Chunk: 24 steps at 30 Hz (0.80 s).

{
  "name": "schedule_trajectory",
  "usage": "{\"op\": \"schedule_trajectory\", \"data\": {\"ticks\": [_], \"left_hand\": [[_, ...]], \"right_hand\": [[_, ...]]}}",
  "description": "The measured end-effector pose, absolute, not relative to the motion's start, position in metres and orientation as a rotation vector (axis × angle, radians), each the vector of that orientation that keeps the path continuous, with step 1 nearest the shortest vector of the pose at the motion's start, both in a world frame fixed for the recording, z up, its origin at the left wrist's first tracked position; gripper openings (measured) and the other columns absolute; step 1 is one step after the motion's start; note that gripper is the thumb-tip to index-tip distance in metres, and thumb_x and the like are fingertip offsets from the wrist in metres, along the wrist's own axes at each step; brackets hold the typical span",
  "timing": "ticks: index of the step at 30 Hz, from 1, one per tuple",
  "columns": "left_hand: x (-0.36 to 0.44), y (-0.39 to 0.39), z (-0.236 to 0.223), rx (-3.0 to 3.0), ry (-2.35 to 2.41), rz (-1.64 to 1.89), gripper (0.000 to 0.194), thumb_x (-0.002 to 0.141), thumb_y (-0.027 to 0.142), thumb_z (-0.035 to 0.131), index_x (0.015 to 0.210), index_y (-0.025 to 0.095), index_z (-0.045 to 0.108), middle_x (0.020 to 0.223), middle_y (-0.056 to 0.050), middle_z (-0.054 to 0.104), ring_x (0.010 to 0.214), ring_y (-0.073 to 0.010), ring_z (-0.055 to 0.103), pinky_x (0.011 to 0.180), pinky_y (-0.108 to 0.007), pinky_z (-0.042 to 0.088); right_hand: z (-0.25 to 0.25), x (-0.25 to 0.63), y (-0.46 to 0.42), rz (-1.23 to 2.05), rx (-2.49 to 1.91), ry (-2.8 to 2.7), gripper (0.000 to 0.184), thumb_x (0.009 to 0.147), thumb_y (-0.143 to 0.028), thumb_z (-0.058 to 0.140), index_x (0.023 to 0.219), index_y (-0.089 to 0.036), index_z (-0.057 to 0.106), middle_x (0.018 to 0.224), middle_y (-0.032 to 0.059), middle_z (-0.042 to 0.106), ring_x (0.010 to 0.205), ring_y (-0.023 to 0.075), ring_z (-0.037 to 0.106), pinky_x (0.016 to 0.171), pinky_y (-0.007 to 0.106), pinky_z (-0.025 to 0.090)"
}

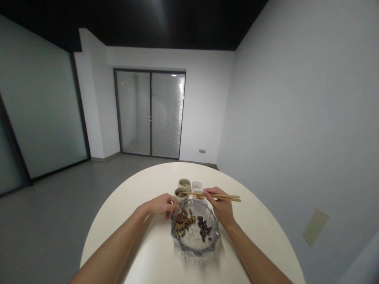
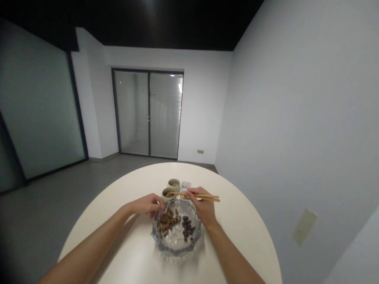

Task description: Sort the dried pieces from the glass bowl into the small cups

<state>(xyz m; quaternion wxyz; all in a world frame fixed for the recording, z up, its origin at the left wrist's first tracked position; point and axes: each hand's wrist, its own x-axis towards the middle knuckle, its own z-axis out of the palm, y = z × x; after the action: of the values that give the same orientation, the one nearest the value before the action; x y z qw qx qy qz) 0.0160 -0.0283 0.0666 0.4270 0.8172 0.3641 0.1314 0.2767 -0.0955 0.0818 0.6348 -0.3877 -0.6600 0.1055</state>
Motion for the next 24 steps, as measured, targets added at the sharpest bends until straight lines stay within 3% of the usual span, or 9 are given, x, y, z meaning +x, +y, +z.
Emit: {"op": "schedule_trajectory", "data": {"ticks": [24], "left_hand": [[0.0169,-0.0293,0.0696,2.049,0.926,0.334,0.036,0.080,0.046,0.056,0.090,0.014,0.069,0.058,0.001,0.060,0.051,-0.0144,0.059,0.048,-0.023,0.033]], "right_hand": [[0.0763,0.2768,-0.0881,0.280,-0.944,-1.642,0.021,0.086,-0.043,0.070,0.083,-0.024,0.077,0.083,0.0061,0.076,0.082,0.0251,0.069,0.079,0.038,0.054]]}}
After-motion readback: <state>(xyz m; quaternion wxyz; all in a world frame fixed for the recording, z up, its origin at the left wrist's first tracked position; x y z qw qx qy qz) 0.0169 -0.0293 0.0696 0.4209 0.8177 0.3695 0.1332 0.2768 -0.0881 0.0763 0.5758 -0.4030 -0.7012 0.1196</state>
